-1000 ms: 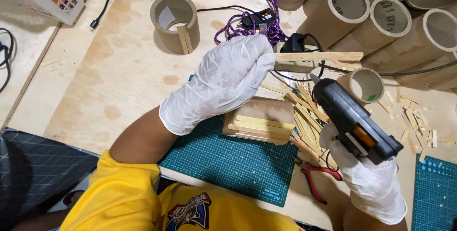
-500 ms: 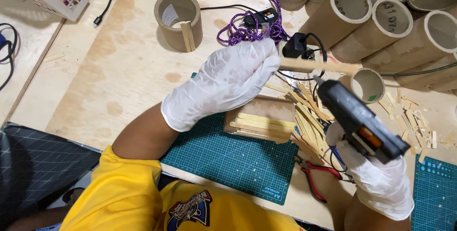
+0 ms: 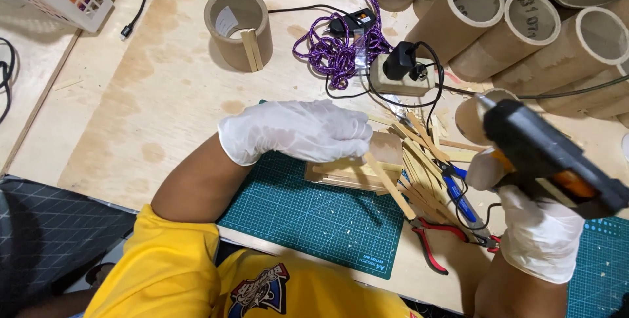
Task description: The person is using a hot glue gun to attach small wooden sticks to a cardboard tube to cover its surface.
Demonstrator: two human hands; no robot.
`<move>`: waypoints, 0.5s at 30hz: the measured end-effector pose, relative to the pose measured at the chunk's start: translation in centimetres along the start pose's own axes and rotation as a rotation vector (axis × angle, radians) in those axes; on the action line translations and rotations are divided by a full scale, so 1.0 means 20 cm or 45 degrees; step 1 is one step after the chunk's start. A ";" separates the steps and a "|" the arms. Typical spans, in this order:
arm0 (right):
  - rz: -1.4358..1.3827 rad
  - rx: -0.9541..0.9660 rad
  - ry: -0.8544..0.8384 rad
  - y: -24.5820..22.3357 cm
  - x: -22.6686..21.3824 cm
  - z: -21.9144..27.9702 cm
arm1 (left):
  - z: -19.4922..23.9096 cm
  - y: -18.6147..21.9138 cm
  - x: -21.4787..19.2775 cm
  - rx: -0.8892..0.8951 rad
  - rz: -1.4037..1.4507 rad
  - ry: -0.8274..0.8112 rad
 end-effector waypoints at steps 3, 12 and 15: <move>0.144 -0.125 0.156 0.08 -0.12 0.02 | 0.00 -0.06 -0.02 -0.242 0.057 -0.071; 0.148 -0.672 0.030 -0.07 0.00 0.00 | -0.13 -0.35 -0.09 0.044 0.593 0.101; 0.193 -0.793 -0.003 0.00 -0.02 0.04 | -0.11 -0.31 -0.10 0.041 0.697 0.081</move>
Point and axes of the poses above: each hand's wrist, its own z-axis away from the middle knuckle, its own x-axis out of the palm, y = z × x, the point moved 9 cm from there along -z, towards the middle knuckle, and after that the axes turned 7 degrees about y, right-handed, at the moved point
